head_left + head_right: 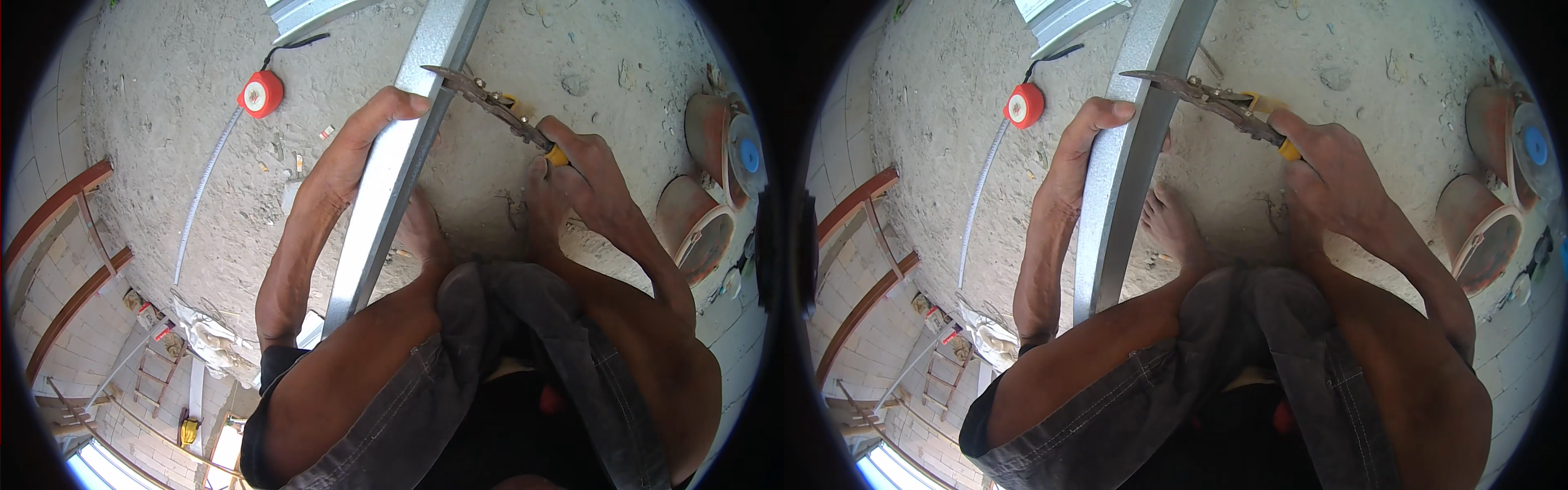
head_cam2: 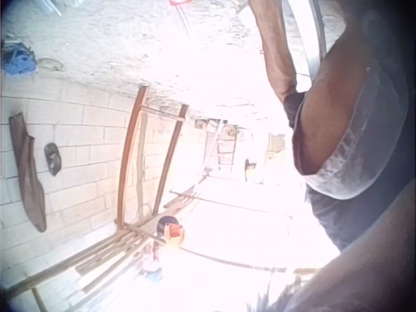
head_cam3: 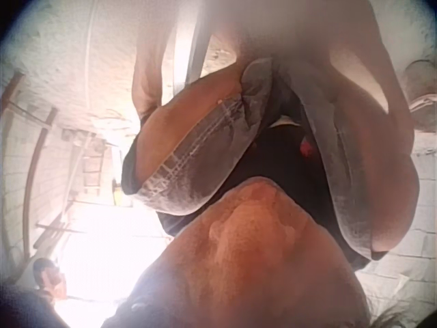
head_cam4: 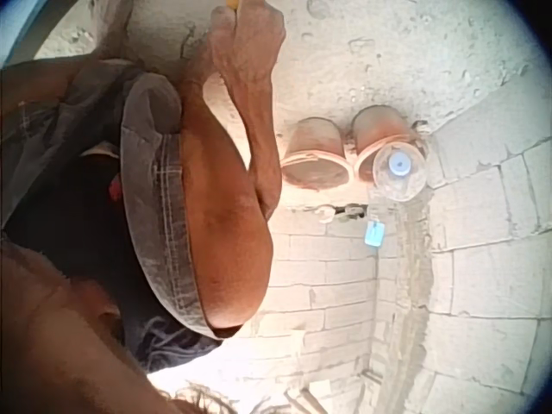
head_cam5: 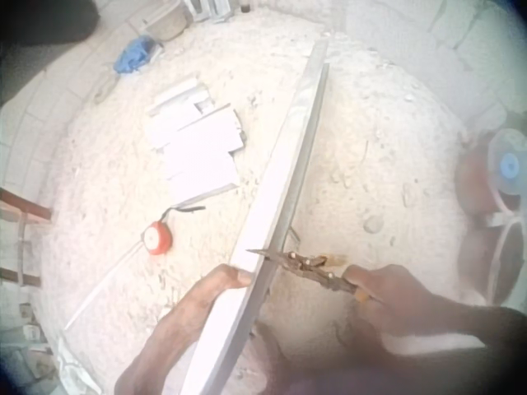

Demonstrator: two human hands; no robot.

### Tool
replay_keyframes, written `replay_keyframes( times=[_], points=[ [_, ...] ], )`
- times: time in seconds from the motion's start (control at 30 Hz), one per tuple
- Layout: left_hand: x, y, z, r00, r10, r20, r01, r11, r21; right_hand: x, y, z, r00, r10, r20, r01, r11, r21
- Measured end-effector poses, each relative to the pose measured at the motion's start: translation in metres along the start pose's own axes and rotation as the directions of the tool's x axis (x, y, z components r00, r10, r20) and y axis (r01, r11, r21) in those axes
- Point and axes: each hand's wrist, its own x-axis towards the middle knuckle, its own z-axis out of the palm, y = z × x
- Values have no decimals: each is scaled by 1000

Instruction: The person measures a metal truss with a tape measure, cuts it using tin snips, and kemudian uses a hammer and pliers to bend and join the metal pieces.

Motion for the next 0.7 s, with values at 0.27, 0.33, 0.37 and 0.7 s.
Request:
replay_keyframes(
  times=[0.27,0.33,0.37,0.7],
  points=[
    [12,-12,-2,1000,21,7,-22,998,59,16,27,22,999,45,-20,-46,997,-54],
    [10,-11,-2,1000,17,-22,-13,990,141,18,30,22,999,35,-10,-35,999,-41],
    [9,-9,-3,1000,14,-22,-11,990,139,19,32,21,1000,24,-3,-24,999,-29],
    [20,-8,7,977,144,-157,-101,962,253,37,27,10,998,22,-62,-32,986,-166]
  ],
)
